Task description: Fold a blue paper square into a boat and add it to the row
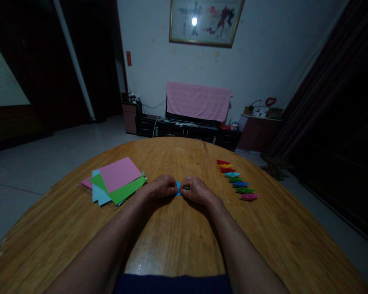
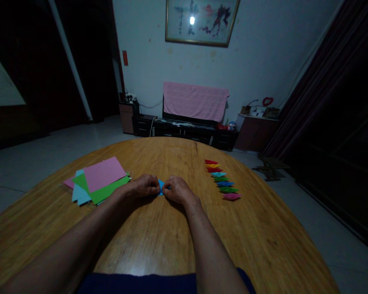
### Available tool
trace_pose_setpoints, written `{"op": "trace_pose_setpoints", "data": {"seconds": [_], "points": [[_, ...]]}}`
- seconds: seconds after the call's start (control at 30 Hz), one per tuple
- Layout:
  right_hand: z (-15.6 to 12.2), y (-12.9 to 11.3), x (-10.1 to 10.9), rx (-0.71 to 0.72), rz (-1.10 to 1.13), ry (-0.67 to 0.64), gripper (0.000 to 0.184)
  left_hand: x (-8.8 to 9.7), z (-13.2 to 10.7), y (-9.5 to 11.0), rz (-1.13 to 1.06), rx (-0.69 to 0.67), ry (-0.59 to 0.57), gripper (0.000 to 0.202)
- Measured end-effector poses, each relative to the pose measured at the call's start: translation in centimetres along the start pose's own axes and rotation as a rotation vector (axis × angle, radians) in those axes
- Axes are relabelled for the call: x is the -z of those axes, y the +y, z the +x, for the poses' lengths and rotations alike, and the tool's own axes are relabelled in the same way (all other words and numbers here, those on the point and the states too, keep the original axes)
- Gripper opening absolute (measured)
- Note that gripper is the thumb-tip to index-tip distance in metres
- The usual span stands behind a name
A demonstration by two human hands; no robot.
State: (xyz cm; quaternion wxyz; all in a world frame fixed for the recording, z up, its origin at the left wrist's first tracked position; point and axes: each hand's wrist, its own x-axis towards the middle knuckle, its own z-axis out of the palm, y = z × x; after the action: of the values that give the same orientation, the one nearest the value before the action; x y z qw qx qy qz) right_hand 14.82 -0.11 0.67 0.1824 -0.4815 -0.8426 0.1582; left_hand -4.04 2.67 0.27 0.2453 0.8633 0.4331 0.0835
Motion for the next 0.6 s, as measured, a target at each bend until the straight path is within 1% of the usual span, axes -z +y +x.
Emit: {"op": "trace_pose_setpoints", "data": {"seconds": [0.23, 0.33, 0.47, 0.6], "points": [[0.1, -0.2, -0.4, -0.008, -0.105, 0.046, 0.021, 0.0, 0.2, 1.0, 0.151, 0.018, 0.064, 0.021], [0.2, -0.3, -0.5, 0.000, -0.106, 0.047, 0.022, -0.1, 0.1, 1.1, 0.195, 0.014, 0.102, 0.023], [0.2, -0.5, -0.5, -0.002, -0.105, 0.050, 0.022, -0.2, -0.8, 0.9, 0.259, -0.010, 0.125, 0.021], [-0.1, -0.9, -0.4, 0.012, -0.112, 0.038, 0.021, -0.6, -2.1, 1.3, 0.298, 0.042, 0.166, 0.024]]}}
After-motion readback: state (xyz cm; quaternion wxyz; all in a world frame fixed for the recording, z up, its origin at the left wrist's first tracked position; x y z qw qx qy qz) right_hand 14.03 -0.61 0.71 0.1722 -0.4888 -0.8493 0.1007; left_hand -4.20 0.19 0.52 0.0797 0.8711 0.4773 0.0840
